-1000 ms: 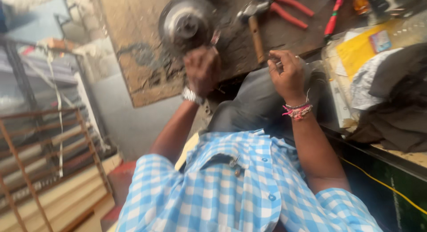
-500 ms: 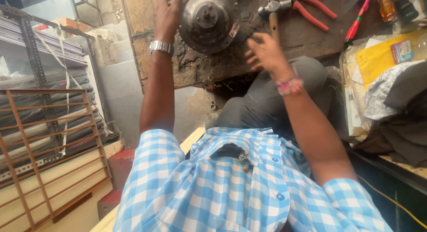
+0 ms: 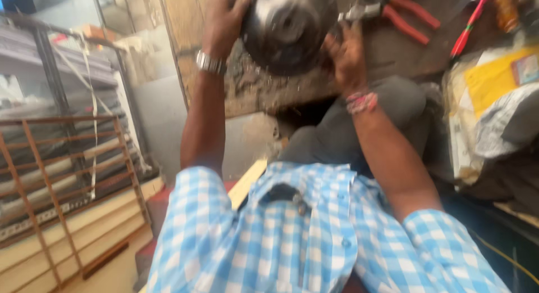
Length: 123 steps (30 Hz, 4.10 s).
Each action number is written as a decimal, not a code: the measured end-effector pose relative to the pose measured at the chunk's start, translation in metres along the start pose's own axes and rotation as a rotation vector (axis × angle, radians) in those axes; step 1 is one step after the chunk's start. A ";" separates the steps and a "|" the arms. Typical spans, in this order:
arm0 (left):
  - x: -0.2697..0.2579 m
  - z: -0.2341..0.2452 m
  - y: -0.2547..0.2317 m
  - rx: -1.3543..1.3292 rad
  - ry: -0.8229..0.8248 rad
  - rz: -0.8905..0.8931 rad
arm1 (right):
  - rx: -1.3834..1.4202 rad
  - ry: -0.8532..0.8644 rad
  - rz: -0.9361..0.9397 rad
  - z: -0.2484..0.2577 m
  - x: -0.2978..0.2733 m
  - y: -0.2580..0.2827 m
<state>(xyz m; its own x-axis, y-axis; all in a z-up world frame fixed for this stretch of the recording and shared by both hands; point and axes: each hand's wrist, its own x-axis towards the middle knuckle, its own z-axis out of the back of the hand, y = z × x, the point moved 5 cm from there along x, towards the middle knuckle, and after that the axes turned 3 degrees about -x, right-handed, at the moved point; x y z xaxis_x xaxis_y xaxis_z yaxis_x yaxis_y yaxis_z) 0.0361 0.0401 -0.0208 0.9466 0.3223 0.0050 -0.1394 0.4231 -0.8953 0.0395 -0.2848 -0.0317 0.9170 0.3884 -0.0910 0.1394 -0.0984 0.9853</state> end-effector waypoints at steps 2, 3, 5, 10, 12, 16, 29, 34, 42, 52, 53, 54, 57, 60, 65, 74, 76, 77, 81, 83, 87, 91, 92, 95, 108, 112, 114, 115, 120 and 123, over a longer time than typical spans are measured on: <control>-0.006 -0.007 -0.019 -0.009 -0.088 -0.169 | -0.007 0.023 0.180 -0.002 -0.005 0.011; 0.001 -0.012 -0.031 -0.022 -0.125 -0.266 | -0.019 0.028 0.278 0.002 -0.001 0.020; 0.011 -0.018 -0.032 -0.205 -0.016 -0.071 | 0.033 0.049 0.309 0.005 0.006 0.025; 0.000 -0.022 -0.028 -0.240 -0.007 0.122 | -0.110 0.002 0.323 0.011 0.004 0.024; 0.002 -0.025 -0.021 -0.259 0.026 0.145 | -0.129 0.001 0.326 0.009 0.006 0.019; 0.010 -0.027 0.002 -0.287 -0.006 0.153 | 0.039 0.026 0.013 0.007 0.012 -0.009; -0.046 -0.064 -0.015 0.290 -0.257 -0.308 | -0.330 -0.218 0.000 0.028 0.015 -0.021; -0.079 -0.080 -0.050 0.535 -0.236 -0.632 | -0.452 -0.291 0.152 0.038 0.014 -0.029; -0.158 -0.146 -0.040 0.685 0.116 -0.913 | -0.437 -0.415 0.405 0.110 -0.044 0.022; -0.149 -0.187 0.001 1.111 0.337 -0.833 | -1.130 -0.408 0.494 0.205 -0.195 0.008; -0.155 -0.185 0.004 1.116 0.343 -0.816 | -1.107 -0.369 0.466 0.197 -0.202 0.003; -0.158 -0.182 0.006 1.121 0.349 -0.799 | -1.083 -0.330 0.438 0.191 -0.206 -0.003; -0.144 -0.187 0.000 0.908 0.460 -0.630 | -1.012 -0.278 0.408 0.189 -0.187 -0.028; -0.148 -0.188 0.007 1.207 0.235 -0.788 | -0.889 -0.370 0.202 0.211 -0.183 -0.106; -0.137 -0.189 0.013 1.288 -0.076 -1.091 | -0.878 -0.236 -0.504 0.247 -0.151 -0.280; -0.135 -0.184 0.021 1.183 0.116 -1.027 | -0.995 -0.088 -0.763 0.233 -0.110 -0.389; -0.139 -0.186 0.025 1.291 0.038 -1.055 | -1.030 -0.070 -0.773 0.233 -0.089 -0.394; -0.140 -0.186 0.024 1.290 0.043 -1.058 | -1.035 -0.061 -0.735 0.227 -0.057 -0.393; -0.143 -0.182 0.010 1.245 0.045 -1.045 | -1.076 0.010 -0.650 0.181 0.041 -0.395; -0.145 -0.183 0.004 1.229 0.031 -1.040 | -1.083 0.016 -0.642 0.166 0.059 -0.401; -0.144 -0.178 -0.001 1.230 0.030 -1.027 | -1.075 -0.016 -0.635 0.160 0.062 -0.409; -0.145 -0.180 -0.004 1.195 0.042 -1.000 | -1.055 -0.065 -0.613 0.179 0.043 -0.397; -0.144 -0.180 -0.007 1.211 0.036 -1.000 | -1.041 -0.079 -0.594 0.181 0.047 -0.391; -0.148 -0.180 -0.011 1.238 0.042 -1.020 | -0.992 -0.116 -0.566 0.183 0.034 -0.389; -0.150 -0.189 -0.010 1.171 0.265 -1.180 | -0.881 0.001 -0.800 0.190 -0.174 -0.429; -0.151 -0.192 -0.007 1.188 0.266 -1.169 | -0.903 0.027 -0.725 0.180 -0.142 -0.420; -0.154 -0.190 -0.007 1.193 0.258 -1.140 | -0.930 0.023 -0.658 0.174 -0.107 -0.415; -0.154 -0.190 -0.008 1.192 0.249 -1.122 | -0.955 0.008 -0.629 0.176 -0.084 -0.411; -0.155 -0.188 -0.003 1.182 0.258 -1.072 | -1.043 -0.028 -0.570 0.185 0.001 -0.402; -0.152 -0.188 0.002 1.183 0.227 -1.093 | -1.077 0.026 -0.542 0.170 0.054 -0.407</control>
<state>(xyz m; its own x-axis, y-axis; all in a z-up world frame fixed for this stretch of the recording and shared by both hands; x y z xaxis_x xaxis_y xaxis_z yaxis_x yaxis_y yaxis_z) -0.0532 -0.1671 -0.1074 0.7452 -0.6312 0.2150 0.5590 0.7671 0.3146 0.0959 -0.3795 -0.4626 0.8263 0.1618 -0.5394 0.1097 0.8932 0.4360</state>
